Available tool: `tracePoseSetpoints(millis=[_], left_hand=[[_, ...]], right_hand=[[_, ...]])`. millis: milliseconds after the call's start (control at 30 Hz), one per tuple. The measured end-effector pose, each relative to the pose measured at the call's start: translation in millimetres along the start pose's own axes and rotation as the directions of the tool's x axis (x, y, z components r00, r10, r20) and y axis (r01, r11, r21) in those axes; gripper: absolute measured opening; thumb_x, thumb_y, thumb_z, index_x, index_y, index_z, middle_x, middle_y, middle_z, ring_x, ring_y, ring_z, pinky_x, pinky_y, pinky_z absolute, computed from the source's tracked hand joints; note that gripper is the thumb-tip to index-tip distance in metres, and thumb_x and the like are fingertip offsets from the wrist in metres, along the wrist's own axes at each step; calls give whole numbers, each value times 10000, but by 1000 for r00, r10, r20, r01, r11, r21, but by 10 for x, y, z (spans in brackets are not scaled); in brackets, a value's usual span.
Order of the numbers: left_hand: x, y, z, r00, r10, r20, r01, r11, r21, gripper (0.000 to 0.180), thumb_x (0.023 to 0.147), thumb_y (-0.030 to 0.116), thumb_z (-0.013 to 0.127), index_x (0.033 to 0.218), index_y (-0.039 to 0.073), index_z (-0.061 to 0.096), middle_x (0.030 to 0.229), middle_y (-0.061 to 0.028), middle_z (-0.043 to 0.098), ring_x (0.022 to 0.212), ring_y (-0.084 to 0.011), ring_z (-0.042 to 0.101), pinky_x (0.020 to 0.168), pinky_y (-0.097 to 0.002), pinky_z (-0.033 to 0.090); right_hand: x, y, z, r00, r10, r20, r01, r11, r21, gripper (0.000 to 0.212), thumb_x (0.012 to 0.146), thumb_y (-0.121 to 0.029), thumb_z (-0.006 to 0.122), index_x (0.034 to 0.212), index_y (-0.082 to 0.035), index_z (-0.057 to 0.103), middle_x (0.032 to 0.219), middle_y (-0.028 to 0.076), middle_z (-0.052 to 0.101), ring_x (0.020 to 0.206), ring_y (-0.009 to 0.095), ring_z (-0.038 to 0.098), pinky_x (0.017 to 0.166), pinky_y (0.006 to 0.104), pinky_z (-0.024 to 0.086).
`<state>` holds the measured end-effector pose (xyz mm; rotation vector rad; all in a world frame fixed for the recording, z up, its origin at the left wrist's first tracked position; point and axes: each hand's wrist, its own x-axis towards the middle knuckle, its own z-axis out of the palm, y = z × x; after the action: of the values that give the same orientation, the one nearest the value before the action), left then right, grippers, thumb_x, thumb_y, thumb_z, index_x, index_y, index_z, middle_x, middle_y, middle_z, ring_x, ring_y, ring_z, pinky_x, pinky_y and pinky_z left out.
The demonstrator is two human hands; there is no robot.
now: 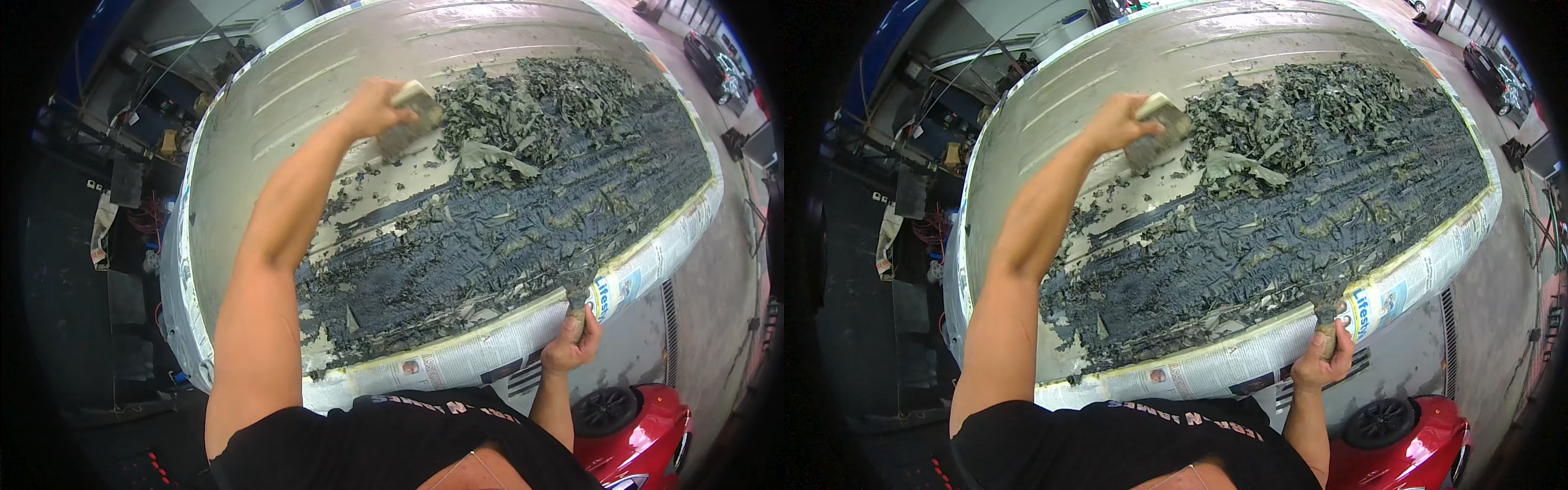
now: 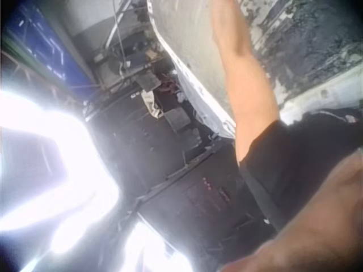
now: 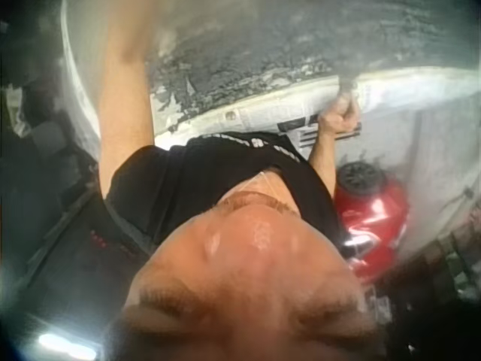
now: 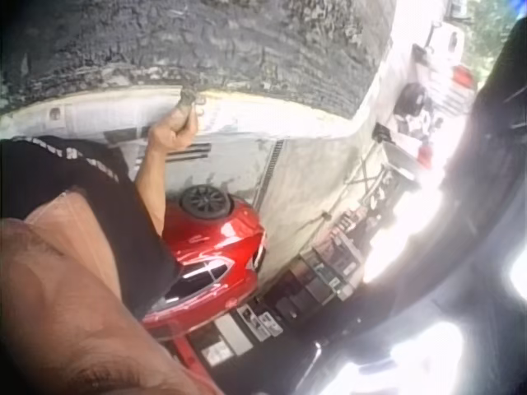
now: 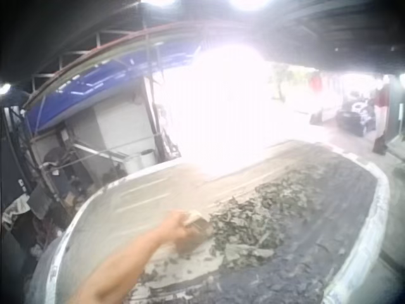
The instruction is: The person scrapes a thick, dark gray body filler from the hood of a car using a large putty knife in the left hand and a smaller scraper in the right hand. The hood is covered with newspaper to protect the paint. The person repeatedly scrapes the material off the surface and transfers it between the two tools.
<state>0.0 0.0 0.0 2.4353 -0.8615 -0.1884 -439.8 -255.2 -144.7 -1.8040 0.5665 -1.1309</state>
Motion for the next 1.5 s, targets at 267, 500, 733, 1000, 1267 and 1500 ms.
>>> tracePoseSetpoints(millis=[267,500,733,1000,1267,1500], left_hand=[[61,-252,33,997,44,-65,-50,993,-107,346,822,214,813,1100,32,716,781,-132,696,680,-211,619,666,-392,488],[-133,-149,-78,999,-21,-41,19,998,-59,384,812,160,823,1152,18,715,867,-84,731,759,-157,639,734,-346,510],[-75,-42,-174,999,0,-36,-3,998,-69,378,822,191,810,1133,1,708,842,-143,734,720,-242,675,710,-410,529],[-251,94,111,987,-118,-105,104,986,-130,349,803,175,819,1092,6,720,810,-136,717,703,-205,637,678,-381,491],[-233,5,-57,988,-130,-81,123,988,-89,339,829,147,797,1138,29,720,885,-127,747,772,-233,695,748,-410,537],[-379,118,328,989,-145,-2,142,973,-184,356,820,164,801,1130,8,720,881,-99,745,772,-156,668,732,-358,515]], right_hand=[[43,-29,-8,999,-51,-19,50,998,-28,436,922,-271,720,1184,70,646,1043,148,672,925,227,633,886,352,502],[-9,-9,11,999,-30,-15,30,999,10,427,929,-251,712,1200,70,636,1058,155,669,936,224,630,882,350,502],[12,-13,4,998,-55,3,55,998,10,420,933,-237,707,1205,73,628,1073,159,662,958,227,628,892,347,499],[4,43,-10,1000,-20,-7,20,1000,0,426,934,-251,705,1205,69,631,1055,156,675,942,232,645,879,347,514],[37,-19,28,996,-89,-22,87,994,-59,422,933,-260,707,1188,69,638,1020,156,680,906,239,649,864,356,519],[-17,28,-26,1000,-15,4,15,999,-32,429,934,-253,708,1191,82,630,1055,159,655,932,236,628,878,343,501]])
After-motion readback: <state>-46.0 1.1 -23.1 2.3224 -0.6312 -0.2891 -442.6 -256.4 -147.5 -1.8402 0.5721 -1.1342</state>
